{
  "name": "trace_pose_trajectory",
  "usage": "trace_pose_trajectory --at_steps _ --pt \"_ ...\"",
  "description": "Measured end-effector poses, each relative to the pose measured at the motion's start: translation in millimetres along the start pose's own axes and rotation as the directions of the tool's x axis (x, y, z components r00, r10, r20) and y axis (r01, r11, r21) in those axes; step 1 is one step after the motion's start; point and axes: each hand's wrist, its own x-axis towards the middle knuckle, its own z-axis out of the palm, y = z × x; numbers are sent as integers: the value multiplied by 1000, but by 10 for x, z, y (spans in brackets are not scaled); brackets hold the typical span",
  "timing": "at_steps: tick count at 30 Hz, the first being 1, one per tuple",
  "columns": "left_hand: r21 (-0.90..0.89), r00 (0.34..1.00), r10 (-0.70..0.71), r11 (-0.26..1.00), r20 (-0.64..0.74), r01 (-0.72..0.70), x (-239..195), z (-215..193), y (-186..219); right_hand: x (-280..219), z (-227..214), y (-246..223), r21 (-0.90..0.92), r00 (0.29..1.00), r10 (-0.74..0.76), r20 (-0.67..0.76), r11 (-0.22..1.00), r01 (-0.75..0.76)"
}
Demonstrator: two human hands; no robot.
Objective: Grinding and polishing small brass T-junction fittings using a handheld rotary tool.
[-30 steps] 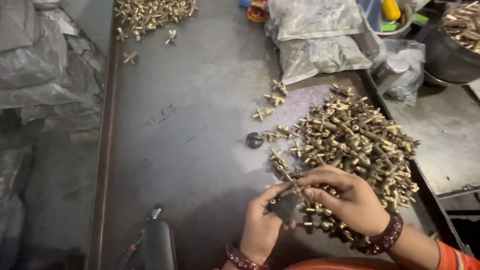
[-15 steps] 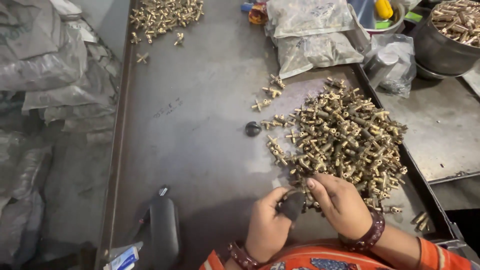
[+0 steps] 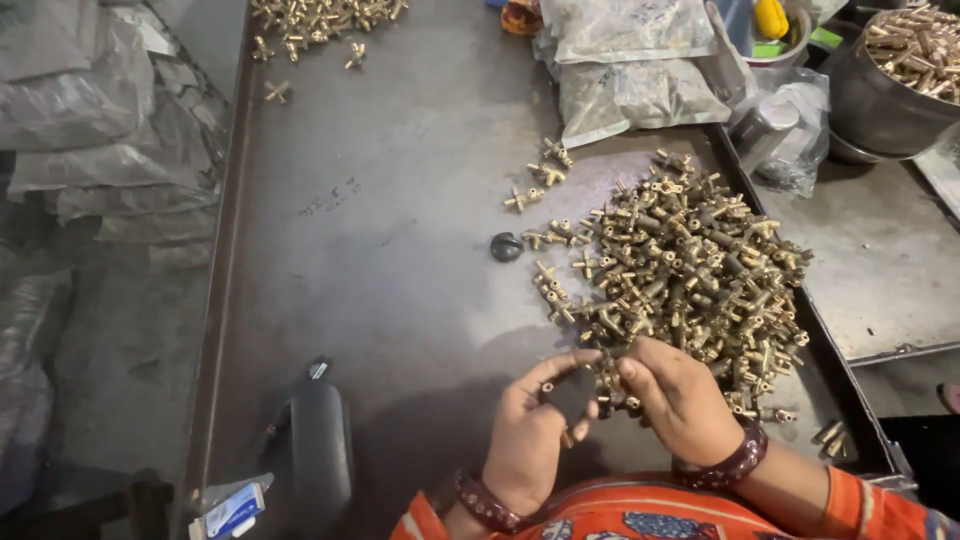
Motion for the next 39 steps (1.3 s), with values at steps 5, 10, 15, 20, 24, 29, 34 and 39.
trace_pose_trajectory --at_steps 5,10,15,20,24,29,34,39 --pt "430 946 325 852 12 -298 6 72 218 124 138 101 282 918 363 161 874 -396" --pt "543 847 525 687 87 -482 69 -54 320 408 252 176 527 791 497 357 591 -610" --pt "-61 953 212 971 -214 -230 291 -538 6 1157 226 -103 -284 991 38 125 959 -1" --pt "-298 961 62 944 -268 -144 390 -538 200 1786 517 93 -613 963 192 188 789 -38" --pt "-240 980 -27 971 -197 -22 409 -611 104 1776 565 259 -631 925 285 250 773 -68" --pt "-152 984 -93 986 -151 70 386 -427 278 1265 165 -149 -131 977 98 189 989 -73" --pt "126 1000 14 992 -24 -11 321 -351 140 600 50 -255 395 934 277 224 851 -347" --pt "682 844 500 549 196 -483 155 -123 229 274 -14 -57 204 923 344 175 904 -376"
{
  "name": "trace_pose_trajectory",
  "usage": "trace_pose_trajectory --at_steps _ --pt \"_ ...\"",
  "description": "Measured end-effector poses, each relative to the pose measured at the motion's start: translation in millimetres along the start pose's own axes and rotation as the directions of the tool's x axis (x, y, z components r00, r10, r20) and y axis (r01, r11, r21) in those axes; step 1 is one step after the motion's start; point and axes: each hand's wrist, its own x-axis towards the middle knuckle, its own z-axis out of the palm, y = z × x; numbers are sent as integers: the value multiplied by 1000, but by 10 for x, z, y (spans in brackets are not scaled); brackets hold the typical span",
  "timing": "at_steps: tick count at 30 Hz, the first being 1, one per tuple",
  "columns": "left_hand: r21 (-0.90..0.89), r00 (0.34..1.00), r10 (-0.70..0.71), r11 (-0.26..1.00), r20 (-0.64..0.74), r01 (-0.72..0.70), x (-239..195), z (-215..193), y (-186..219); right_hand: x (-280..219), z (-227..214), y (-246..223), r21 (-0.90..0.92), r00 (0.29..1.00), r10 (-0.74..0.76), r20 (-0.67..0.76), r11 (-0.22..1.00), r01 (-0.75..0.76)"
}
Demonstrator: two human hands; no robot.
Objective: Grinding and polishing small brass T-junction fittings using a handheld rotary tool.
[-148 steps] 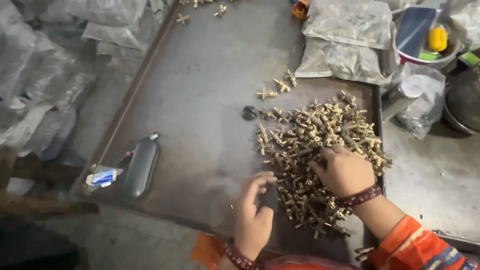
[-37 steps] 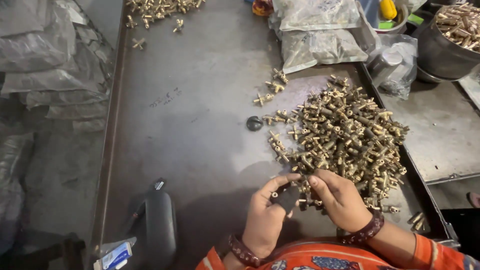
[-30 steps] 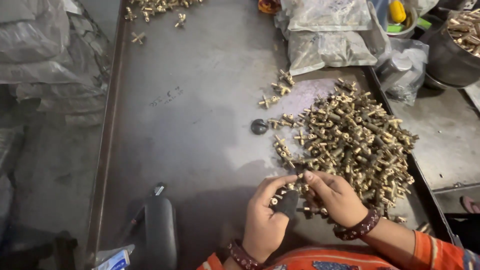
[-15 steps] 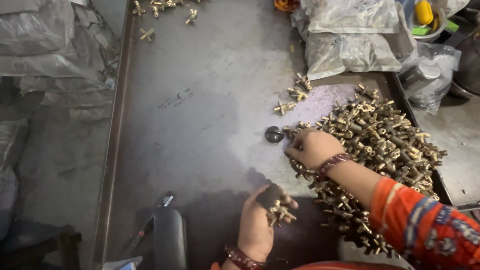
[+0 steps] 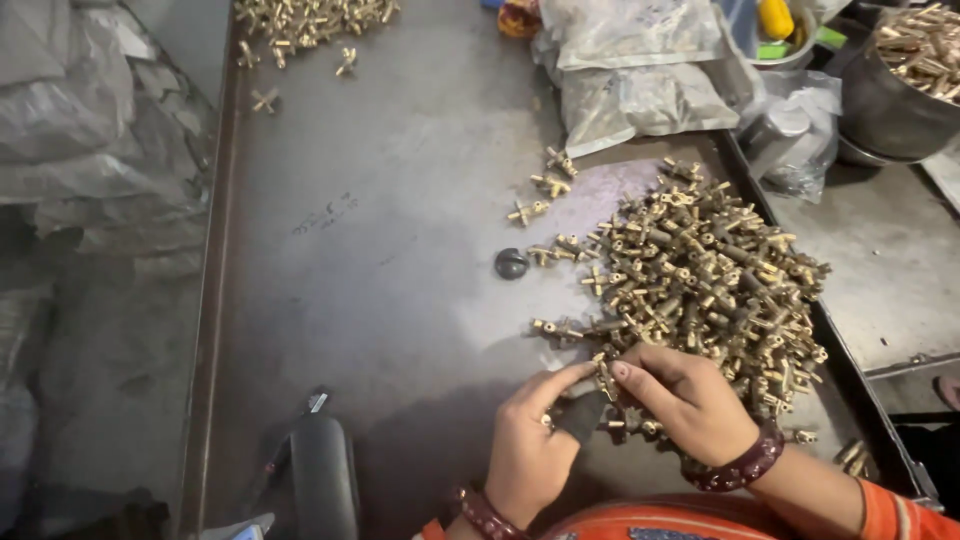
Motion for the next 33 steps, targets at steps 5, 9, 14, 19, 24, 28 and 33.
trace_pose_trajectory --at_steps 5,9,14,19,24,28,33 --pt "109 995 92 989 37 -96 -24 -4 203 -88 61 147 211 996 64 67 974 -77" --pt "-161 913 -386 900 133 404 -69 88 151 -150 85 107 -179 980 -169 -102 972 149" --pt "-564 822 -472 602 320 565 -186 123 -144 -213 63 29 -400 866 -493 -85 813 424" --pt "-715 746 -545 337 383 613 -144 93 18 -226 -20 -380 -458 584 -810 44 503 732" --pt "-675 812 -505 493 291 549 -170 100 -119 -164 62 -15 -313 831 -557 -2 789 528" --pt "-585 829 -544 634 129 507 -125 111 -144 -57 177 130 -282 962 -267 -58 929 241" --pt "-8 988 2 1000 -156 -3 -12 -9 59 133 227 111 199 928 362 91 906 -373"
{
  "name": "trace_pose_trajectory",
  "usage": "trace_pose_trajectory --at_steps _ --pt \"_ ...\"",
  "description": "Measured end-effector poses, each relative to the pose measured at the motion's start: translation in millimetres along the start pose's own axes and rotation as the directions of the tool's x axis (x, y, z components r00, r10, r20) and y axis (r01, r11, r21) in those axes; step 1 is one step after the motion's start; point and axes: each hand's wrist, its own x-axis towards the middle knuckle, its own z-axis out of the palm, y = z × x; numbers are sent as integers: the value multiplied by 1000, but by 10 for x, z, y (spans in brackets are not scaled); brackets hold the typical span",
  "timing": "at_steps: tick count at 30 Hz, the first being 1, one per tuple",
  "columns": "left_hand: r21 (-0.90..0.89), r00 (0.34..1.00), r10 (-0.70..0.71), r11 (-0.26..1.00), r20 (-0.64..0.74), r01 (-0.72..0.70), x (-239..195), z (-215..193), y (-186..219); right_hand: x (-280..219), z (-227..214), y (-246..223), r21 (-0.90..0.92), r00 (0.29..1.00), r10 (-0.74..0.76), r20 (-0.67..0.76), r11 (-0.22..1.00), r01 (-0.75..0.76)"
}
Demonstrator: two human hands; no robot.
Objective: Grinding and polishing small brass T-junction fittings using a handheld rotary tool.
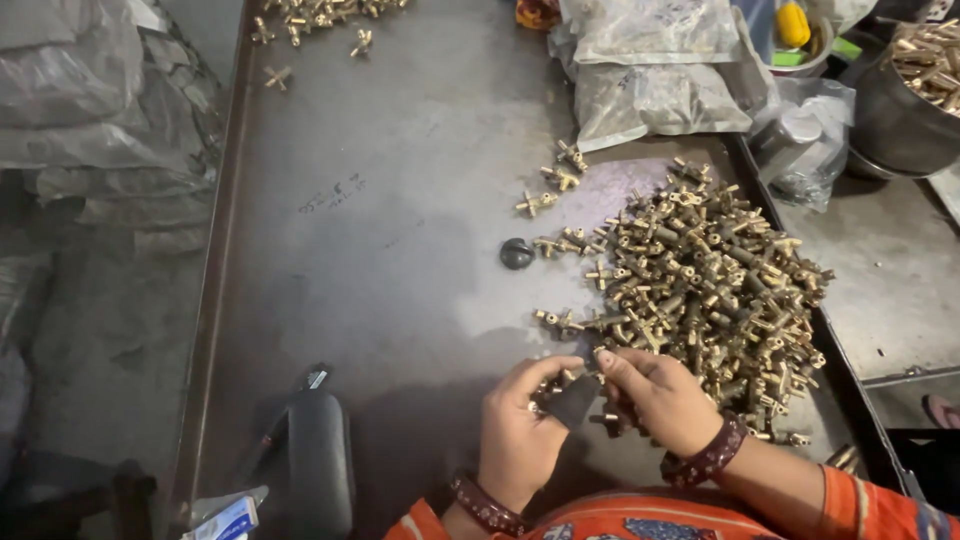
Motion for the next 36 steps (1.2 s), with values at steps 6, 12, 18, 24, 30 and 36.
trace_pose_trajectory --at_steps 6,12,18,24,30,36 --pt "-631 922 -371 690 110 354 -48 -184 -440 234 70 -357 -612 728 -673 133 522 594" --pt "-767 802 -571 432 175 474 144 -271 -439 676 247 -484 -843 583 -714 387 -19 537" --pt "-559 768 -609 575 196 598 96 -167 -519 398 193 -711 -685 851 -468 240 539 490" --pt "-594 835 -519 618 184 515 34 -69 -588 -136 16 -805 -371 664 -699 266 561 740" --pt "-632 749 -614 483 248 606 -8 64 -415 -216 -142 -328 -628 629 -755 182 403 666" --pt "-524 807 -471 615 355 589 5 137 -82 -43 -181 221 -191 905 -424 -27 891 411"
